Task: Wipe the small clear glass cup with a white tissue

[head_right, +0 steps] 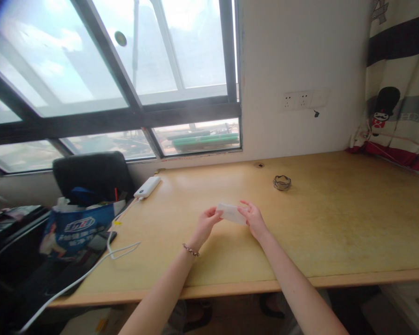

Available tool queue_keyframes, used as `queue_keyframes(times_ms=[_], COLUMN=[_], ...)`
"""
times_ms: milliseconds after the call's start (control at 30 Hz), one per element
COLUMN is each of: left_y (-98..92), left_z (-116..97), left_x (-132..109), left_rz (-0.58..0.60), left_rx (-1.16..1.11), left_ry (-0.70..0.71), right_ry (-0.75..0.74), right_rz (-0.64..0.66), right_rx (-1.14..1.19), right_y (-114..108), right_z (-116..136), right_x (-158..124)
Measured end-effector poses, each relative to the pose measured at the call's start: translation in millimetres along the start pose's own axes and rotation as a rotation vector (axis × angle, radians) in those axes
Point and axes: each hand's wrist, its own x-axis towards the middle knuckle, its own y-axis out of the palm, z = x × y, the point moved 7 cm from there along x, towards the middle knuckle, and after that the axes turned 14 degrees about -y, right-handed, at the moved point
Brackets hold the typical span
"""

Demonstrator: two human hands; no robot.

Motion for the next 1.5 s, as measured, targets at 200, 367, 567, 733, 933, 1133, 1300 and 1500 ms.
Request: queue_keyframes(times_ms=[200, 367, 567, 733, 933, 1133, 1300, 1500], left_y=[-1.3, 2.5, 12.0, 13.3, -0.4, -7.5, 14.6, 23.4], left_z=[6.4, 11.9, 22.4, 21.6, 4.6, 7.9, 15.5, 15.6], left_x=[3.8, 2.0, -3.6, -4.8, -2.7, -2.4, -2.4, -1.3], left_rz=[-0.015, 0.021, 0.158, 0.182, -0.061, -0.175, -0.018, 0.038], left_rx=[-0.092, -0.08, 0.001, 0.089, 0.011, -0.228, -0.178, -0.067], left_ry=[-0.071, -0.175, -0.336, -0.281, -0.062, -0.007, -0.005, -0.007], right_ry=[-0.077, -0.134, -0.167, -0.189, -0.228, -0.09, -0.137, -0.161], right_rz=[-0.043, -0.043, 0.021, 0.025, -0.054, 0.518, 0.626, 0.501], right_rx=[-0.05, -0.124, -0.153, -0.173, -0.138, -0.158, -0.246, -0.247], right_y=[-3.6, -3.3, 4.1, 2.8, -1.0, 56.8, 66.7, 56.4], right_z=[4.9, 9.4, 16.4, 18.8, 29.0, 18.6, 15.5, 21.7], right_x=[1.4, 2.7, 0.0, 0.0, -0.5, -31.2, -39.1, -30.4])
